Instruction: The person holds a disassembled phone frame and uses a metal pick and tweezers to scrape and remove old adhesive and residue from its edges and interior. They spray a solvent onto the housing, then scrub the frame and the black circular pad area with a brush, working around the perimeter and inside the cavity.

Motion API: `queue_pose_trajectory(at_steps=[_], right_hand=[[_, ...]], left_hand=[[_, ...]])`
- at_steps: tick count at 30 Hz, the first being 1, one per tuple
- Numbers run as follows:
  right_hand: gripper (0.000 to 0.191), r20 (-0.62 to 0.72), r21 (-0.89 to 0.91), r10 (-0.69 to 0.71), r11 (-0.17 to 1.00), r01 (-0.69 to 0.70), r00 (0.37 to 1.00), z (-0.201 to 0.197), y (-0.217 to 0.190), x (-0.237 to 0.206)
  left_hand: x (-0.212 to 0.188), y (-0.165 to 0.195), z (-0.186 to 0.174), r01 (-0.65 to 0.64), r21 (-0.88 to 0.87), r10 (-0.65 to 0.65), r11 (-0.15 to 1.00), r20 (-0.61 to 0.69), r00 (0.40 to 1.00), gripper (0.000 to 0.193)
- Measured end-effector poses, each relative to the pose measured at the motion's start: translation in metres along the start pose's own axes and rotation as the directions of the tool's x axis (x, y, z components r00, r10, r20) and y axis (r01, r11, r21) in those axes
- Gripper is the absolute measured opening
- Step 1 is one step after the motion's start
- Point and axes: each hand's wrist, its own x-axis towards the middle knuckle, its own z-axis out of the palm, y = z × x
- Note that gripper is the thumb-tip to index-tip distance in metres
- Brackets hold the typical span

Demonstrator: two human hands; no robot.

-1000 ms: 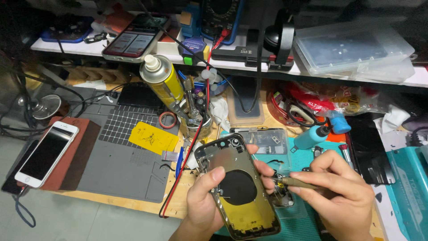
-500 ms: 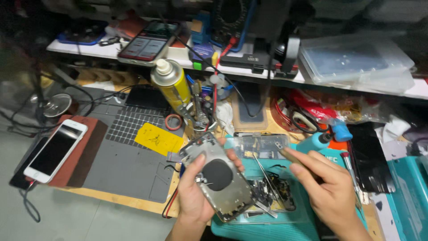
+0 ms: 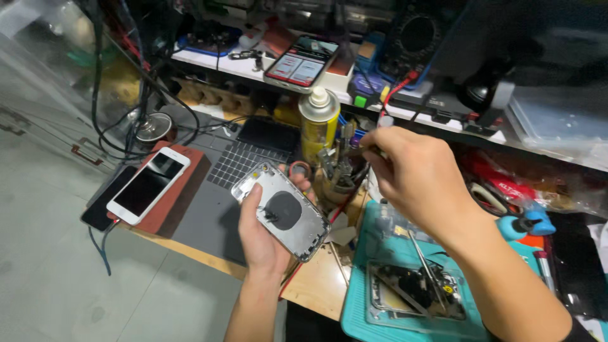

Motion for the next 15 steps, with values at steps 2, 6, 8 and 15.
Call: queue_pose_trajectory(at_steps=[2,6,8,15], right_hand=[[0.013,0.033,-0.088,-0.011,0.996,0.014,0.999,0.009,0.0,0.016],[0.01,0.075,-0.134,-0.095,0.985,0.105,0.993,0.024,0.005,0.033],[0.009,0.117,-0.173,-0.094,0.978,0.113,0.989,0.03,0.008,0.038],[0.011,0.216,-0.18,-0.095,0.974,0.136,0.972,0.045,0.011,0.053]], left_hand=[[0.01,0.004,-0.007,0.011,0.044,-0.01,0.999,-0.01,1.0,0.053],[0.033,0.0,-0.019,0.045,0.188,-0.044,0.981,-0.006,0.999,0.055],[0.04,-0.003,-0.023,0.07,0.224,-0.078,0.972,0.03,0.996,0.054],[0.06,-0.011,-0.026,0.093,0.246,-0.108,0.965,0.05,0.993,0.047]])
